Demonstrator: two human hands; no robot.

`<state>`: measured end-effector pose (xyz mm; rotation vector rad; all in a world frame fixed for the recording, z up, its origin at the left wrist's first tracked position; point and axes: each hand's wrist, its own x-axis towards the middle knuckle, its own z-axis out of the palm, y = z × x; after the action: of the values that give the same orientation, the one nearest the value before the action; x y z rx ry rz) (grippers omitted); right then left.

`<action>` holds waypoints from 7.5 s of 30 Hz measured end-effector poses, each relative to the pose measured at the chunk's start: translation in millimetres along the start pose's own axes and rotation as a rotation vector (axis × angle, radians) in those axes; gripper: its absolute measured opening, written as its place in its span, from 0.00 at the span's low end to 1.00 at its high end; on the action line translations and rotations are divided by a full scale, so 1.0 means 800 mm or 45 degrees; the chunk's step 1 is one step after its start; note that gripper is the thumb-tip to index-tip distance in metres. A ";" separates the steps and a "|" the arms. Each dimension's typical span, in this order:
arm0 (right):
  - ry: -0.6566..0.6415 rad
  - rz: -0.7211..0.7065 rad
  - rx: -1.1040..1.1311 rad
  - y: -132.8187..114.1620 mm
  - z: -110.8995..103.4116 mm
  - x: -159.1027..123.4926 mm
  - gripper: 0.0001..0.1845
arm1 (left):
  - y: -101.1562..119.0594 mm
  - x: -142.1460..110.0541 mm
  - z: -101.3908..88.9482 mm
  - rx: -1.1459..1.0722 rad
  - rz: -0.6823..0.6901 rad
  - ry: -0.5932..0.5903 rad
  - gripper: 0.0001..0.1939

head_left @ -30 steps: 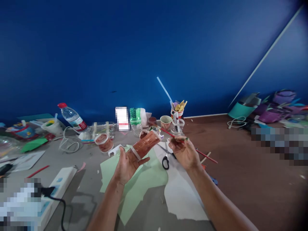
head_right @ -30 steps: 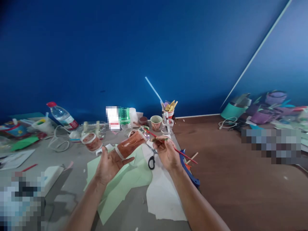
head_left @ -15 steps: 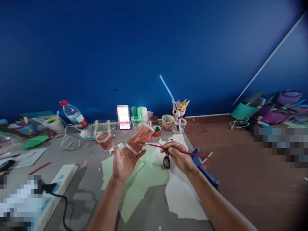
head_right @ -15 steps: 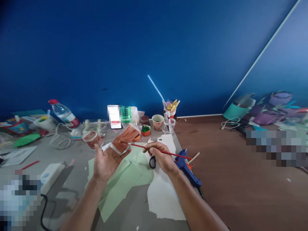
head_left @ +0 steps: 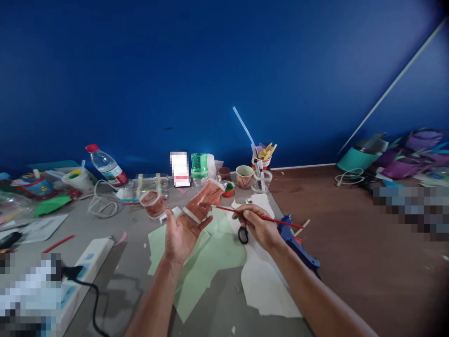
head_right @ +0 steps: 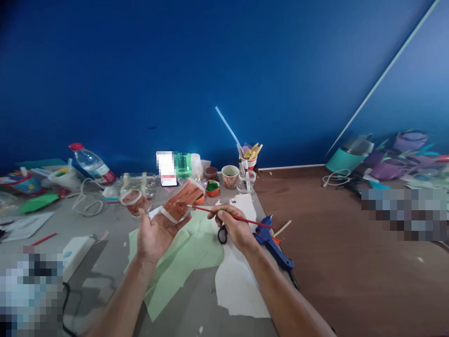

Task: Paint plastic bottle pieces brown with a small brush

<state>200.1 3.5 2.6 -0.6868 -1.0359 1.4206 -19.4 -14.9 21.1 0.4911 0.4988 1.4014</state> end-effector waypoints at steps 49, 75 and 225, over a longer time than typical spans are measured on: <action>0.043 0.016 0.088 0.006 0.003 -0.001 0.08 | 0.005 -0.001 0.007 -0.161 -0.023 0.131 0.42; 0.226 -0.150 0.037 -0.001 -0.007 0.008 0.08 | -0.007 0.002 -0.006 -0.040 -0.008 -0.012 0.39; 0.091 -0.064 0.240 -0.010 -0.007 0.007 0.12 | 0.009 0.007 -0.048 -0.405 -0.105 -0.370 0.44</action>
<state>207.8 9.1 8.1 -0.5662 -0.8460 1.4194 -47.4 -7.8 -5.6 0.4011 0.0571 1.2743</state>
